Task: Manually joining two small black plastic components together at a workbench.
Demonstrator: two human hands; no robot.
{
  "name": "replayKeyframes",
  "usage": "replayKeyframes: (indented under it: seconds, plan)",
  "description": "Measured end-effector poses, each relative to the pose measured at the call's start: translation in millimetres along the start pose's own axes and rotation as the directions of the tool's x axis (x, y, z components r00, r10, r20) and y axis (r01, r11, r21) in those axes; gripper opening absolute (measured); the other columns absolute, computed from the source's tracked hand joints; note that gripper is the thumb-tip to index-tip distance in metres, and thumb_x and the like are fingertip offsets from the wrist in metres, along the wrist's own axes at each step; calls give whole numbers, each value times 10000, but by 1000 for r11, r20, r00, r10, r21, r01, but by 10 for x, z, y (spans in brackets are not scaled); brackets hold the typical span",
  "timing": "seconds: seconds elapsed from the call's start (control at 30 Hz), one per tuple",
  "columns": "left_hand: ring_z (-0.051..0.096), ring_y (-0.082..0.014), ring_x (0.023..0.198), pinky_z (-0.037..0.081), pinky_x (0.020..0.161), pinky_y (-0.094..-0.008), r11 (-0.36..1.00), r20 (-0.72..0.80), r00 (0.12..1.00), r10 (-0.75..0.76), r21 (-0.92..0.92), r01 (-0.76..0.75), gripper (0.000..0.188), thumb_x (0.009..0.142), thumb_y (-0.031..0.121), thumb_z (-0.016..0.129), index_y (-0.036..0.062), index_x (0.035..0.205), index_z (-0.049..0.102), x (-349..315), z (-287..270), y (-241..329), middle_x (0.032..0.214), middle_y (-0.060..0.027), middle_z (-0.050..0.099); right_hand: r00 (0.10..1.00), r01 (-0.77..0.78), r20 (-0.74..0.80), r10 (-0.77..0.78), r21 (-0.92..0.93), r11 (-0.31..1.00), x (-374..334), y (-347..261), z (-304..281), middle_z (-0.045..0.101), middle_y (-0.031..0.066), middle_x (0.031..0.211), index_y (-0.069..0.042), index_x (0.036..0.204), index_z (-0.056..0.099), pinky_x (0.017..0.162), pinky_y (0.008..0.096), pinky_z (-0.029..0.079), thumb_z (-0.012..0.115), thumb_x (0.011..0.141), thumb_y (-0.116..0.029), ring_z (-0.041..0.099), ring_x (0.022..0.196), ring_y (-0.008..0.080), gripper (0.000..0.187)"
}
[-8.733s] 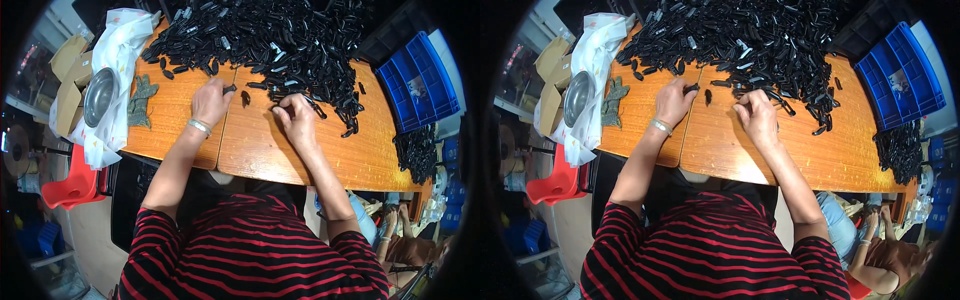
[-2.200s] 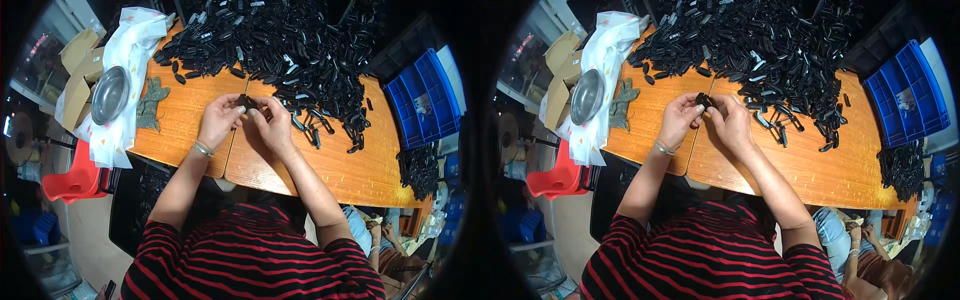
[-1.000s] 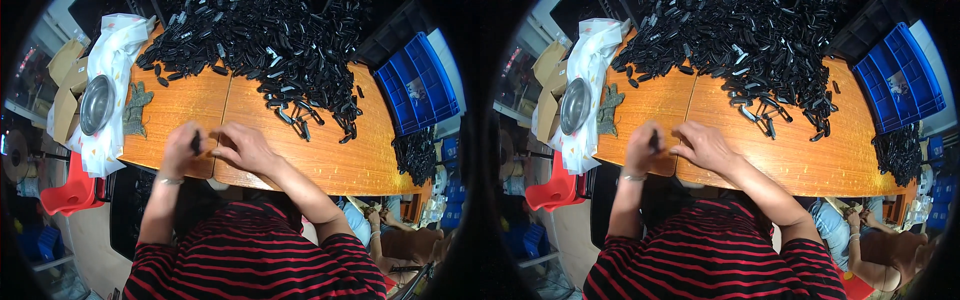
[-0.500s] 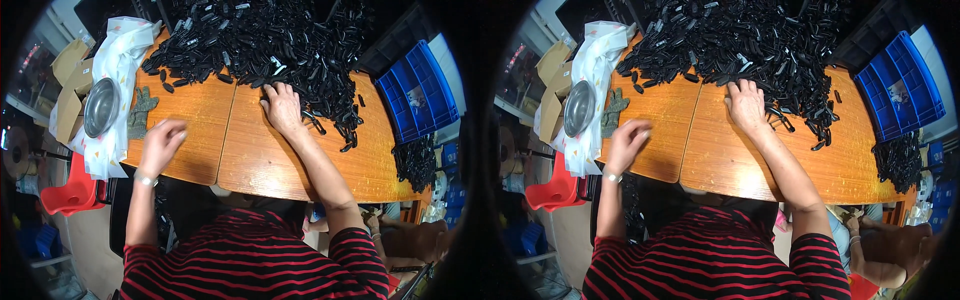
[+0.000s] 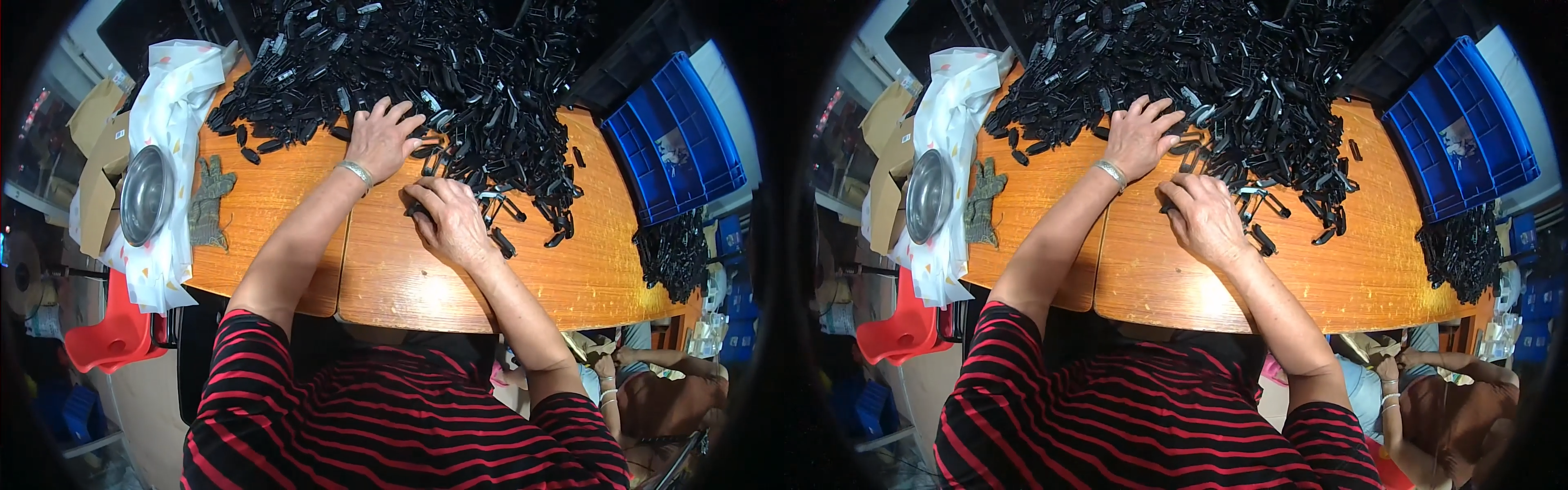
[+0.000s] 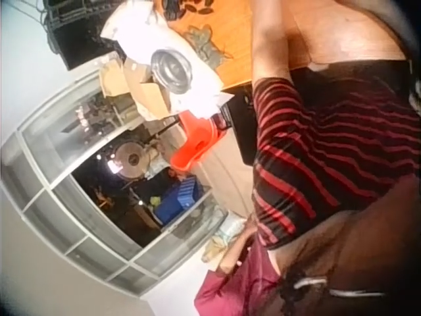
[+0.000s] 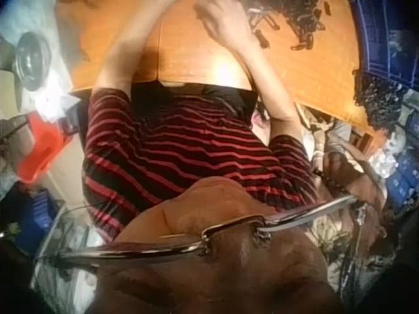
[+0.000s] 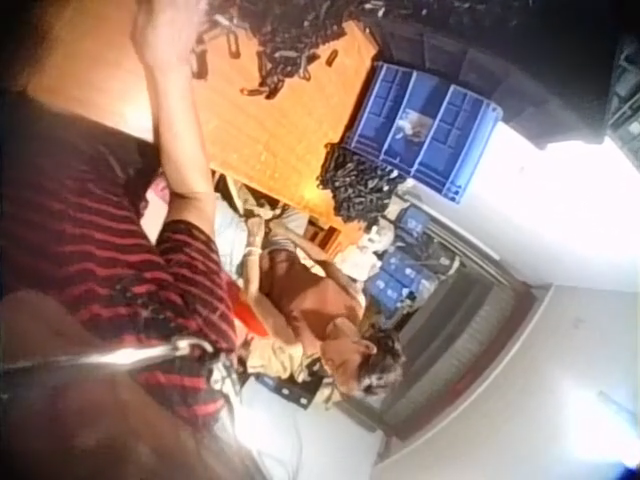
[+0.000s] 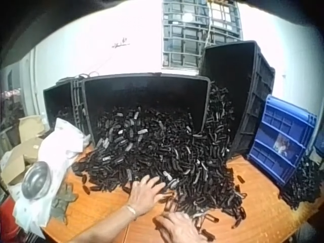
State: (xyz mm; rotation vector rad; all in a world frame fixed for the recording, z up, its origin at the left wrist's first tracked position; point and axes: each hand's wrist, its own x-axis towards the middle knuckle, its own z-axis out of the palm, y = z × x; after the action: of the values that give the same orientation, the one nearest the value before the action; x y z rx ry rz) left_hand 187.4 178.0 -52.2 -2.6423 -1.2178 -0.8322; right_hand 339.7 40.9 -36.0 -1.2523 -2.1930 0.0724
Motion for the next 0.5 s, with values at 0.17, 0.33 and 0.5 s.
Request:
replayKeyframes:
  seconds: [0.17,0.33,0.5]
  plan:
    - [475,-274,1221,398,933,-423,999,49,998,44,23,-45,404,863,266,653,244,1263,602,-177,-70,-21,1326,-40,543,999,19,29,-20,38,999,-13,9,-72,628,103,1103,-52,1154,613,914,398,436,696,707,-6,586,1019,303,457]
    - [493,-274,1195,420,955,-408,982,96,993,76,-179,-58,338,872,174,638,207,1209,632,-539,-291,-83,1303,-64,554,996,-8,86,6,32,999,-41,45,-207,626,130,1092,-52,1196,586,928,406,424,698,700,14,575,1050,321,513]
    - [536,-296,1164,455,968,-406,939,82,994,68,-342,-36,378,833,107,665,156,1206,631,-946,-665,-28,1276,-85,580,996,-29,88,28,9,1000,-39,54,-291,612,137,1067,-50,1199,592,926,412,427,735,719,-32,565,1054,327,502]
